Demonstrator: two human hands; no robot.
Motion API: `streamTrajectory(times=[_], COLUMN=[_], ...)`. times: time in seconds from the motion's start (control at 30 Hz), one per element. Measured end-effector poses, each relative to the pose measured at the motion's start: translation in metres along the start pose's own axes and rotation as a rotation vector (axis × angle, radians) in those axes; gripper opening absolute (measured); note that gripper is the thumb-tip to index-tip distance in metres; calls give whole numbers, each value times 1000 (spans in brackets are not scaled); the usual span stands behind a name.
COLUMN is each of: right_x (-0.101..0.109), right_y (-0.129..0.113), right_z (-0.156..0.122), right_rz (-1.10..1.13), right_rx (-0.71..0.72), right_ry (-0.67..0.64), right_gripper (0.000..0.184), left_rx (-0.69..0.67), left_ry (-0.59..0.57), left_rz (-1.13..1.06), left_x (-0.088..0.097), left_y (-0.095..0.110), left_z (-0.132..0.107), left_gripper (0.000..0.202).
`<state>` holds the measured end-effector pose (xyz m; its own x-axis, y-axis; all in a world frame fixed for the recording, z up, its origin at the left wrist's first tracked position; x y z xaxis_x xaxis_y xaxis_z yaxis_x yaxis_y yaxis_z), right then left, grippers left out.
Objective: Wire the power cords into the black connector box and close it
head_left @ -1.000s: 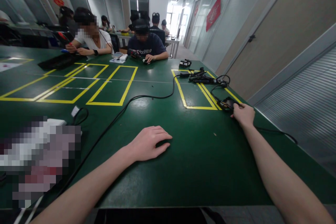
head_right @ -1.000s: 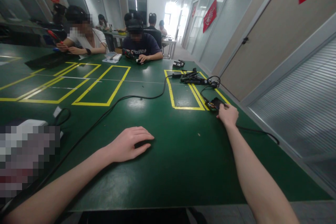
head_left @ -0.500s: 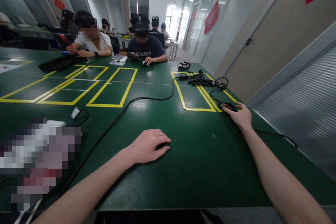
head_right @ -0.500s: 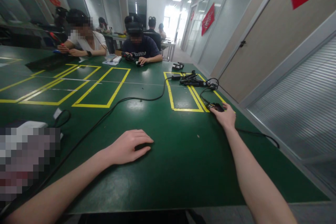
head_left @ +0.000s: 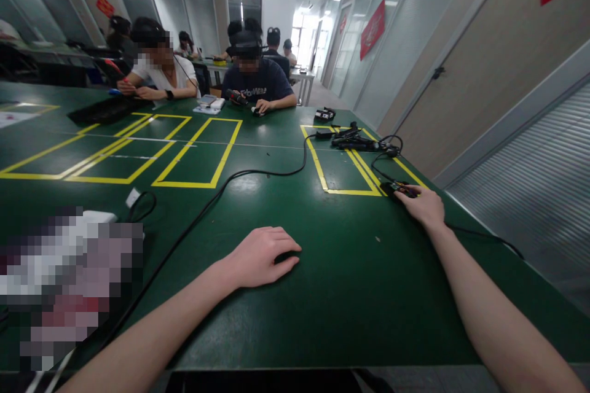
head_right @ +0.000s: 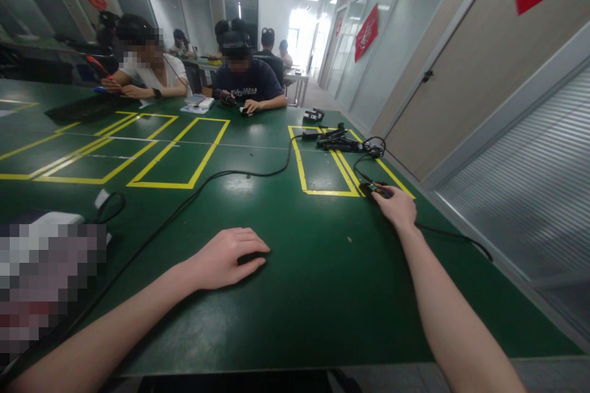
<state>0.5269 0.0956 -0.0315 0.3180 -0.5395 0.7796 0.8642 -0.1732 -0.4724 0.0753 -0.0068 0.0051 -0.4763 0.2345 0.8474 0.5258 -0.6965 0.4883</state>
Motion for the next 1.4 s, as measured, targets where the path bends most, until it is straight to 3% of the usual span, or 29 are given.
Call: streamTrajectory(times=[0.1, 0.23, 0.33, 0.43, 0.5, 0.57, 0.63, 0.73, 0.9, 1.03, 1.27, 1.4], right_x=[-8, -26, -35, -36, -30, -23, -17, -12, -12, -19, -21, -22], right_y=[-30, -96, -151, -202, -228, -244, -251, -253, -252, -250, -246, -248], right_z=[-9, -37, -73, -119, -149, -169, -179, -179, -176, -178, -171, -172], right_rz=[-64, -9, 126, 367, 495, 591, 628, 655, 703, 592, 436, 382], right_rx=[31, 226, 452, 733, 898, 1005, 1053, 1056, 1059, 1075, 1068, 1063], right_ry=[-70, -203, -317, -527, -662, -770, -820, -791, -681, -636, -634, -646], right_gripper=[42, 42, 39, 35, 36, 36, 35, 34, 34, 39, 66, 53], left_rx=[4, 7, 18, 39, 56, 62, 62, 82, 137, 163, 154, 190], left_ry=[-3, 10, 75, 181, 214, 176, 90, 16, 26, 58, 184, 148], left_rz=[3, 17, 25, 36, 32, 20, 17, 12, 4, 6, 24, 60], left_x=[0, -1, 3, 11, 14, 13, 8, 1, -5, -2, 9, 4], left_y=[0, 0, -2, -4, -6, -8, -9, -11, -16, -16, -18, -21], left_z=[0, 1, 2, 1, 1, 1, 1, 0, -2, -2, 1, 1], left_gripper=[19, 18, 22, 32, 38, 38, 34, 36, 61, 67, 29, 12])
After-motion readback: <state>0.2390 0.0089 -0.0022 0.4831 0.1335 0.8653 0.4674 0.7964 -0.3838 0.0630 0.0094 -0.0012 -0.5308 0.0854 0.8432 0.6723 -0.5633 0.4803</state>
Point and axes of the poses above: each hand's wrist, its own z-axis towards the middle knuckle, its own x-axis out of the back of the hand, y = z × x, the point moved 6 cm from there along z, towards the middle knuckle, and after that the axes turned 10 degrees about x, right-handed, at the moved point
